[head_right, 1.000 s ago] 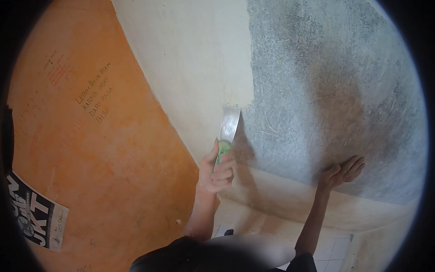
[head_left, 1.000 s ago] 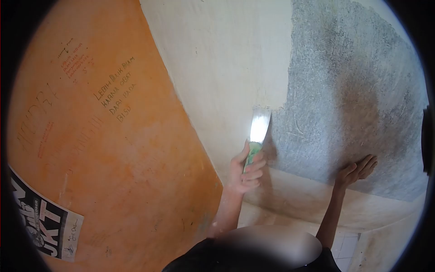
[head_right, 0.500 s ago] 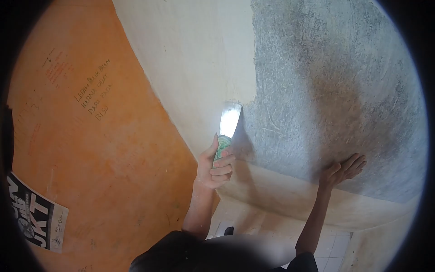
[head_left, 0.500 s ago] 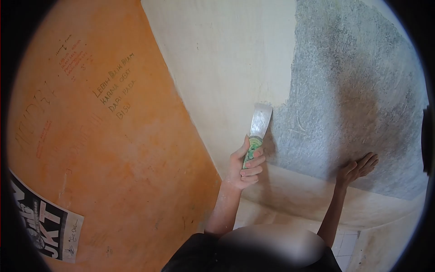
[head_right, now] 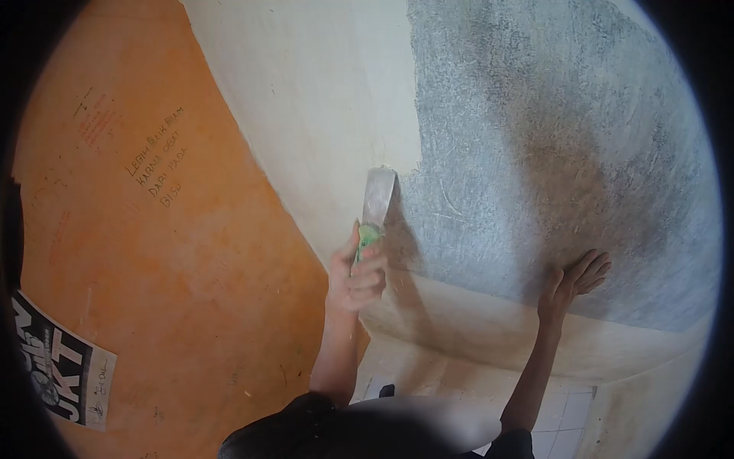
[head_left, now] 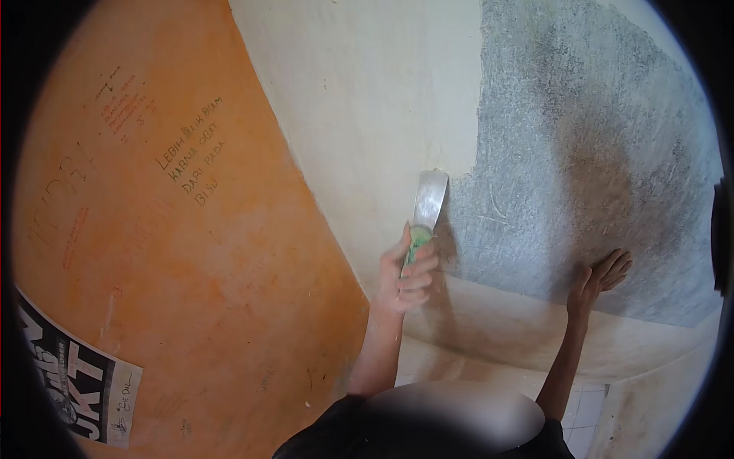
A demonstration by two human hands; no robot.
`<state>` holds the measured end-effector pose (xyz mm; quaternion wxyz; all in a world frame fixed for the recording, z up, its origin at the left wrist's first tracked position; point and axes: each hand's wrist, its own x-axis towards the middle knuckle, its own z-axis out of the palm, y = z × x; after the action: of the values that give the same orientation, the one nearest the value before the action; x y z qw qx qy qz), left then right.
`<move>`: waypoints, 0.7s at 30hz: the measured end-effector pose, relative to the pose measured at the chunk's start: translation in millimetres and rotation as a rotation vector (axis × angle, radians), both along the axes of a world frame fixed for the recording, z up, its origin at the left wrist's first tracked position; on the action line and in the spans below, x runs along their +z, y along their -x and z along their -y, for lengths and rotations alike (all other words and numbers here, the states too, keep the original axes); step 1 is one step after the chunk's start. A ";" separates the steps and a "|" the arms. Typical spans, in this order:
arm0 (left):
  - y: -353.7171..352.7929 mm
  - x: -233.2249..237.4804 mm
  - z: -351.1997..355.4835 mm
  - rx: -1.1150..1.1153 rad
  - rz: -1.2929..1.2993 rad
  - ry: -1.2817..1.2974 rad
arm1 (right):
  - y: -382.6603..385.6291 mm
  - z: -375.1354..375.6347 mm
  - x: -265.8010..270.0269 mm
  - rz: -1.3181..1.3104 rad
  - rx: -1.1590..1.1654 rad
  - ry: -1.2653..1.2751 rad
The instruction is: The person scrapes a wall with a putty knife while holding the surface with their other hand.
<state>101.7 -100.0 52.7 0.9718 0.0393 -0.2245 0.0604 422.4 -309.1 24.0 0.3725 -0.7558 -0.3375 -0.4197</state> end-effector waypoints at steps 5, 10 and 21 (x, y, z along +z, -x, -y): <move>-1.0 3.9 0.8 0.093 -0.079 -0.048 | 6.7 8.2 0.2 -0.029 0.049 0.053; -17.0 -15.1 10.5 0.059 -0.059 -0.071 | -3.8 31.7 -3.9 0.040 -0.086 0.091; -39.1 -40.0 41.7 0.188 -0.012 0.020 | -66.8 55.4 -43.0 -0.025 -0.076 0.123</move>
<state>140.8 -141.7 12.6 0.9635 0.0509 -0.2137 0.1531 489.2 -364.4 -19.0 0.3136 -0.7947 -0.3289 -0.4024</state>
